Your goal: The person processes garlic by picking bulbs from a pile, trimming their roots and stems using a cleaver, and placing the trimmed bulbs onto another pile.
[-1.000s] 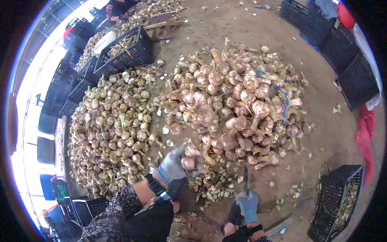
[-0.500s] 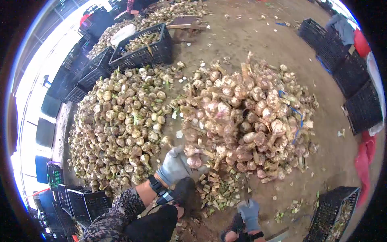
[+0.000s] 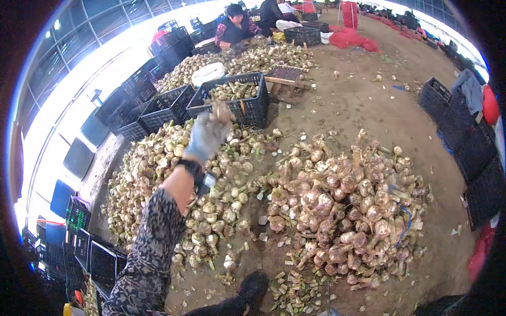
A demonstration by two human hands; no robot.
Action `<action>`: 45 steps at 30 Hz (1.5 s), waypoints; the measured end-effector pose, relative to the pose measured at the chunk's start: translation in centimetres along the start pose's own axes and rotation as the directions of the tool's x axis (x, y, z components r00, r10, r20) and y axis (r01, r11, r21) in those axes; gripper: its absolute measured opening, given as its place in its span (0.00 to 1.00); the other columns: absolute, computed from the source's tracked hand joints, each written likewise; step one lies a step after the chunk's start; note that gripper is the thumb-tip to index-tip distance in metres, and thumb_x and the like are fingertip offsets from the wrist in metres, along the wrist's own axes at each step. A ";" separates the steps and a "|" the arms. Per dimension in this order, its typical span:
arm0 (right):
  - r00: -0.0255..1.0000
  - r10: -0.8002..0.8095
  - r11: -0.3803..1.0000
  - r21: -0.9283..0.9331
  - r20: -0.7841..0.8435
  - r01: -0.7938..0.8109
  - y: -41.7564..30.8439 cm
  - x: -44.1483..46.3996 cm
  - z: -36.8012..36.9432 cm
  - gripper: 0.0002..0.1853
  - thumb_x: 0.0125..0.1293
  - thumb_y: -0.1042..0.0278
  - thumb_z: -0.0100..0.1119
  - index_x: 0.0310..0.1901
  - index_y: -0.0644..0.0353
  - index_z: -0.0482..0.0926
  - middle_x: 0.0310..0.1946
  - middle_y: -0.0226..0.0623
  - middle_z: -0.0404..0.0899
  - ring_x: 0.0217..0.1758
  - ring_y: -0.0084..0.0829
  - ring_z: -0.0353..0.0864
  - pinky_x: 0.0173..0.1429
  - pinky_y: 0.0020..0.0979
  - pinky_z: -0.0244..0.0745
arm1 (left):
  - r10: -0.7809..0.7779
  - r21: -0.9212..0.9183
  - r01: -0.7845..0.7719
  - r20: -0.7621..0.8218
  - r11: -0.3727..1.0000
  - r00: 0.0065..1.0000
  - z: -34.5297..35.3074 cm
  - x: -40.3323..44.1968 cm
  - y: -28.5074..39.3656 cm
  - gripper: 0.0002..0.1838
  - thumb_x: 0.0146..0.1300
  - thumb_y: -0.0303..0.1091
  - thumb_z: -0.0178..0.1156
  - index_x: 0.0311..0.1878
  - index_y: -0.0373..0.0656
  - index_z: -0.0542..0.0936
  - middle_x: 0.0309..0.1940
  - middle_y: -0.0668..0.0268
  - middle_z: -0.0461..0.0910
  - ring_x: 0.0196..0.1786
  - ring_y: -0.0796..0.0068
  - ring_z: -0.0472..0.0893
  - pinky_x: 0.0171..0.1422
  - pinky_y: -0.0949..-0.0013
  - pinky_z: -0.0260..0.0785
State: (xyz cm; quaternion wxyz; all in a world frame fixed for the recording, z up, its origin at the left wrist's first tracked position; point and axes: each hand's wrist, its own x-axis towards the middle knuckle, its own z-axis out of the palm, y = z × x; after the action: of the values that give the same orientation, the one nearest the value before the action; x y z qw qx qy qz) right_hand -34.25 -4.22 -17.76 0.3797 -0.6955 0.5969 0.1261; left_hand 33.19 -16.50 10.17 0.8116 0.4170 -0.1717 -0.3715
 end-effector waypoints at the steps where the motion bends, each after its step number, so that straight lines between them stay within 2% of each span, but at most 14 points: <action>1: 1.000 0.001 1.000 0.016 -0.009 -0.001 -0.3 0.0 -0.1 0.29 0.50 0.44 0.64 0.52 0.51 0.77 0.44 0.47 0.78 0.47 0.46 0.78 0.51 0.45 0.73 | 0.128 0.133 -0.107 -0.156 0.985 0.980 1.6 0.5 1.4 0.19 0.70 0.40 0.41 0.57 0.38 0.66 0.58 0.50 0.64 0.56 0.58 0.72 0.59 0.57 0.71; 5: 0.995 0.093 0.983 -0.156 -0.029 -0.097 0.7 1.1 1.2 0.28 0.52 0.47 0.63 0.54 0.51 0.77 0.49 0.49 0.77 0.53 0.42 0.76 0.55 0.46 0.71 | 0.111 0.347 0.039 -0.404 0.937 0.908 -0.7 -0.2 -2.9 0.26 0.69 0.36 0.46 0.68 0.44 0.54 0.60 0.52 0.62 0.56 0.54 0.72 0.58 0.57 0.70; 7: 0.997 -0.027 0.767 0.638 -0.070 0.066 3.4 2.6 2.2 0.06 0.48 0.72 0.64 0.21 0.61 0.76 0.15 0.33 0.77 0.19 0.25 0.76 0.23 0.27 0.72 | -0.088 0.408 0.272 -0.416 0.872 0.905 -4.6 -2.3 -8.3 0.25 0.69 0.34 0.47 0.68 0.48 0.59 0.61 0.61 0.66 0.56 0.60 0.73 0.53 0.58 0.71; 8: 0.994 -0.027 0.849 0.523 -0.105 0.078 5.1 3.0 3.6 0.08 0.47 0.69 0.65 0.22 0.61 0.76 0.16 0.33 0.77 0.19 0.25 0.76 0.24 0.27 0.72 | -0.189 0.595 0.426 -0.420 0.681 0.888 -6.5 -3.0 -11.5 0.23 0.69 0.35 0.48 0.67 0.45 0.63 0.57 0.60 0.71 0.53 0.66 0.75 0.51 0.61 0.71; 14: 0.986 -0.043 0.821 0.557 -0.159 0.126 -3.6 -1.0 -4.6 0.06 0.45 0.70 0.66 0.24 0.61 0.79 0.17 0.31 0.78 0.19 0.25 0.77 0.25 0.27 0.72 | -0.250 0.933 0.194 -0.120 0.302 0.961 -8.3 -9.8 -27.8 0.38 0.64 0.37 0.59 0.74 0.48 0.51 0.61 0.54 0.70 0.62 0.66 0.71 0.61 0.67 0.65; 17: 0.981 -0.029 0.767 0.625 -0.191 0.144 -3.7 -1.1 -5.1 0.07 0.45 0.67 0.66 0.23 0.61 0.79 0.17 0.31 0.79 0.19 0.23 0.78 0.25 0.27 0.73 | -0.121 0.931 0.323 -0.305 0.172 0.945 -2.4 -12.1 -27.5 0.45 0.61 0.44 0.63 0.74 0.50 0.47 0.62 0.55 0.70 0.63 0.67 0.70 0.62 0.68 0.64; 21: 0.949 -0.119 0.793 0.547 -0.292 0.268 -4.5 -1.7 -5.4 0.07 0.46 0.68 0.66 0.23 0.61 0.78 0.17 0.31 0.79 0.19 0.21 0.77 0.25 0.26 0.72 | -0.214 0.865 0.301 -0.231 0.402 0.949 -5.7 -10.6 -28.9 0.46 0.54 0.50 0.66 0.72 0.46 0.55 0.62 0.51 0.68 0.60 0.55 0.72 0.62 0.63 0.66; 23: 0.972 -0.068 0.754 0.626 -0.226 0.199 -2.4 -0.7 -3.3 0.07 0.46 0.69 0.66 0.23 0.61 0.78 0.17 0.31 0.79 0.19 0.21 0.77 0.25 0.26 0.72 | -0.176 0.918 0.280 -0.237 0.280 0.955 -5.2 -9.6 -27.7 0.43 0.53 0.46 0.68 0.70 0.45 0.59 0.60 0.53 0.70 0.58 0.59 0.74 0.59 0.65 0.68; 25: 0.987 -0.031 0.709 0.693 -0.156 0.131 -1.3 -0.3 -2.4 0.07 0.46 0.69 0.66 0.23 0.61 0.78 0.17 0.31 0.79 0.19 0.21 0.76 0.25 0.26 0.72 | -0.121 0.983 0.148 -0.161 -0.110 0.979 -4.6 -8.8 -27.0 0.40 0.54 0.40 0.68 0.69 0.45 0.61 0.57 0.54 0.71 0.55 0.63 0.75 0.58 0.67 0.69; 29: 0.991 0.022 0.636 0.766 -0.133 0.089 -2.0 -0.3 -2.6 0.07 0.46 0.71 0.66 0.25 0.61 0.77 0.17 0.31 0.78 0.19 0.21 0.76 0.25 0.26 0.71 | -0.322 0.870 0.397 -0.301 0.294 0.898 -0.8 -9.1 -25.3 0.32 0.56 0.37 0.64 0.65 0.47 0.66 0.49 0.53 0.78 0.52 0.58 0.77 0.55 0.63 0.69; 31: 0.980 0.036 0.651 0.749 -0.197 0.127 -1.6 -0.6 -2.9 0.07 0.46 0.72 0.66 0.25 0.61 0.77 0.17 0.30 0.77 0.19 0.21 0.75 0.24 0.25 0.71 | -0.020 0.999 0.050 -0.050 -0.002 0.999 -5.5 -9.0 -30.4 0.24 0.56 0.31 0.60 0.58 0.47 0.71 0.50 0.54 0.76 0.46 0.53 0.78 0.50 0.59 0.71; 36: 0.990 0.046 0.564 0.822 -0.130 0.082 -3.7 -0.9 -4.7 0.06 0.48 0.76 0.64 0.28 0.62 0.77 0.19 0.29 0.77 0.20 0.20 0.74 0.24 0.25 0.70 | 0.064 0.948 -0.288 0.282 0.132 0.957 -3.4 -17.2 -26.5 0.18 0.56 0.26 0.56 0.51 0.45 0.75 0.46 0.52 0.78 0.50 0.47 0.76 0.51 0.57 0.70; 41: 0.993 0.012 0.561 0.823 -0.117 0.090 -3.4 -0.2 -3.9 0.05 0.49 0.79 0.62 0.29 0.62 0.77 0.21 0.31 0.77 0.20 0.21 0.74 0.24 0.25 0.69 | -0.565 0.812 -0.582 0.503 0.049 0.654 -0.4 -28.9 -27.7 0.23 0.53 0.28 0.57 0.55 0.46 0.73 0.62 0.55 0.67 0.58 0.53 0.73 0.55 0.57 0.73; 45: 0.989 -0.011 0.413 0.900 -0.151 0.141 -4.3 -1.0 -4.6 0.05 0.49 0.81 0.62 0.28 0.63 0.76 0.20 0.31 0.76 0.19 0.21 0.73 0.23 0.24 0.69 | -0.550 0.690 -0.724 0.615 0.027 0.565 -3.0 -33.0 -27.9 0.27 0.50 0.27 0.56 0.57 0.49 0.72 0.65 0.54 0.63 0.58 0.48 0.72 0.54 0.54 0.73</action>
State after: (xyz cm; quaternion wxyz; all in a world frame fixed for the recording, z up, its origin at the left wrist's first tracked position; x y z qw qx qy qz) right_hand -31.79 -6.66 -12.37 0.6633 -0.4128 0.5600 -0.2758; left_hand 0.12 -0.73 -13.04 0.1077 0.6075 -0.7577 -0.2129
